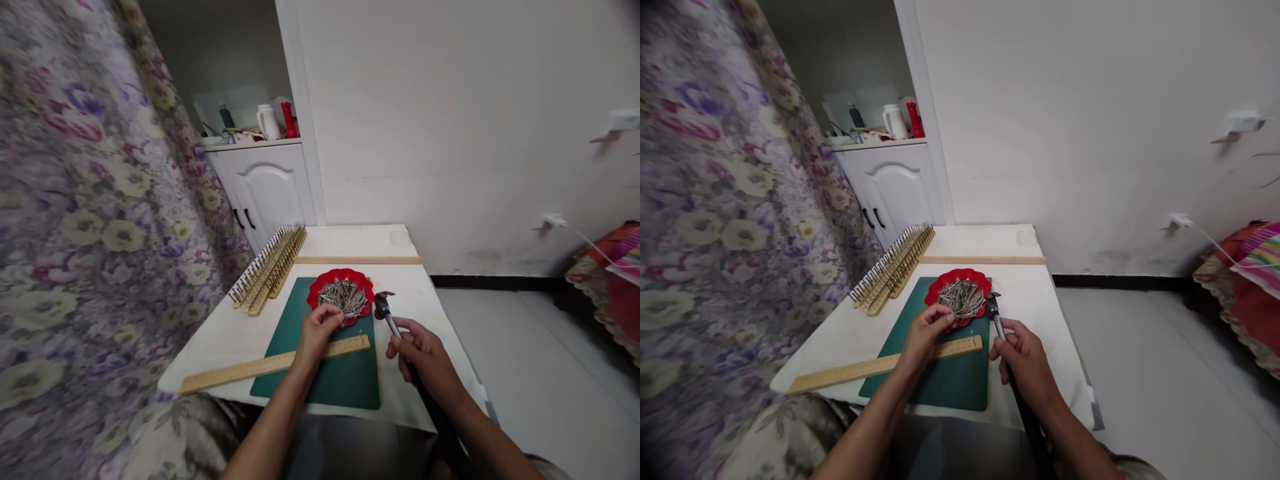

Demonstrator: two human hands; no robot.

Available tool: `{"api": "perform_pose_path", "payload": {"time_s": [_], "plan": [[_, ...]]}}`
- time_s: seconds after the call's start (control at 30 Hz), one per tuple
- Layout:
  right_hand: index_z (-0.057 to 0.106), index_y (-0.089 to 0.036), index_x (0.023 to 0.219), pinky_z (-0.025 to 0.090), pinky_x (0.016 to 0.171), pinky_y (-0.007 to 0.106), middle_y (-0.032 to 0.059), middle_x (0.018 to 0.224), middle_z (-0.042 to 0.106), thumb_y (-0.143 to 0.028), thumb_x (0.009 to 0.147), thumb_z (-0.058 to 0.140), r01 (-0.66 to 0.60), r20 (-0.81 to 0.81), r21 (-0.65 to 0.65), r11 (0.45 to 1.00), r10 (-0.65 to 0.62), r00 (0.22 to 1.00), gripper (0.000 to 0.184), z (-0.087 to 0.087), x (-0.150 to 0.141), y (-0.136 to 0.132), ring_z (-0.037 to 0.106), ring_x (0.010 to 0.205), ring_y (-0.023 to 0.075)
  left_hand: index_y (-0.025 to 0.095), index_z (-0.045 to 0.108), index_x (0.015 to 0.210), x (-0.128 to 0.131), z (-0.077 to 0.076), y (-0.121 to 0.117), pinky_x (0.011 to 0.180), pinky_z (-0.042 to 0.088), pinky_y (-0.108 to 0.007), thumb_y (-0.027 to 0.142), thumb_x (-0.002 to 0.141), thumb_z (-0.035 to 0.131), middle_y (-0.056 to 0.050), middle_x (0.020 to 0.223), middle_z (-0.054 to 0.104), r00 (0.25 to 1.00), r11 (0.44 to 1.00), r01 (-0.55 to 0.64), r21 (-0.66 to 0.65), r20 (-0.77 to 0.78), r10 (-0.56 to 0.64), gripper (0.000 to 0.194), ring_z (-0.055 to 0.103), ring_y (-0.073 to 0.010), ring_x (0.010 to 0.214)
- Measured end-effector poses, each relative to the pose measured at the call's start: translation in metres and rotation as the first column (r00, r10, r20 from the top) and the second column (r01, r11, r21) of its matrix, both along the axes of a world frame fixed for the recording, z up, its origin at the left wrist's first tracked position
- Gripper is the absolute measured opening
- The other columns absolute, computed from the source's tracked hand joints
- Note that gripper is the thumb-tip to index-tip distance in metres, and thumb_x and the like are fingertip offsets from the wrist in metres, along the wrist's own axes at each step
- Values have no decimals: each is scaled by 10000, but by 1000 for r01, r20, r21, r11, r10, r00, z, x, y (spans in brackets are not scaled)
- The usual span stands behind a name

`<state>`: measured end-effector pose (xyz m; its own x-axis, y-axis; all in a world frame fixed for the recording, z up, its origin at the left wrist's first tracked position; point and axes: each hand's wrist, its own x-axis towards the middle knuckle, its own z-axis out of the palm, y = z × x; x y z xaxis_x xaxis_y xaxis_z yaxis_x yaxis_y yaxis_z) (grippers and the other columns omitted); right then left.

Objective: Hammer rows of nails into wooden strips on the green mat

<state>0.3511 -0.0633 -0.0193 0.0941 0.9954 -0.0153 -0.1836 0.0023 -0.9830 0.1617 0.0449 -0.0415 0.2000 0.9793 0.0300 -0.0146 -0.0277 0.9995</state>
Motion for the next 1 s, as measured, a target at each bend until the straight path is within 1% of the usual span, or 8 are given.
{"api": "perform_pose_path", "payload": {"time_s": [0.1,0.17,0.23,0.43,0.67,0.77,0.87,1.0], "plan": [[523,-141,1087,286,363,196,-23,634,623,-350,800,587,-1,10,5,1000,1,1000,360,0,-2,-1,429,328,59,146,623,752,-1,-17,-19,599,439,-201,309,673,692,5,613,649,1000,1000,-22,-8,-11,22,194,588,-116,588],[518,-142,1089,286,362,199,-26,631,618,-356,797,590,-10,14,1,1000,10,1000,369,1,-3,-2,427,326,61,147,634,758,1,-26,-24,607,435,-205,314,683,683,2,643,654,999,1000,-20,5,-39,20,189,591,-124,613],[516,-141,1089,282,361,200,-24,634,617,-363,799,588,-19,23,-7,1000,20,1000,372,1,-4,-3,426,325,63,146,641,752,4,-31,-26,591,419,-201,315,685,678,10,631,637,996,999,-22,30,-87,25,185,574,-121,604],[514,-148,1118,289,367,208,-22,638,626,-363,806,584,-36,38,-14,999,36,999,385,3,-6,-5,425,318,67,149,642,754,10,-29,-26,542,370,-191,326,717,622,27,577,562,972,994,-16,112,-232,42,182,505,-111,562],[523,-149,1114,278,364,197,-28,634,621,-343,810,576,-33,33,-15,999,33,999,365,3,-7,-6,421,316,59,149,634,744,11,-28,-28,530,345,-189,310,744,586,30,575,534,956,988,-7,156,-288,52,167,464,-102,549],[527,-154,1109,282,361,195,-32,632,618,-346,806,577,-37,26,-15,999,38,999,362,2,-7,-6,427,314,61,156,647,754,11,-31,-27,549,356,-193,308,756,576,23,607,568,935,980,11,197,-351,60,168,484,-111,573],[526,-157,1110,288,354,199,-30,629,621,-365,796,588,-44,20,-14,999,44,999,381,1,-7,-6,429,310,68,165,662,778,12,-33,-27,601,382,-203,290,764,570,6,703,631,910,968,19,250,-405,87,156,530,-126,638],[525,-163,1113,286,347,199,-32,625,614,-371,805,583,-98,4,-11,995,98,995,376,6,-11,-10,425,306,69,172,656,778,12,-35,-28,625,395,-209,291,777,567,3,727,648,901,958,33,284,-423,94,149,551,-134,662]]}}
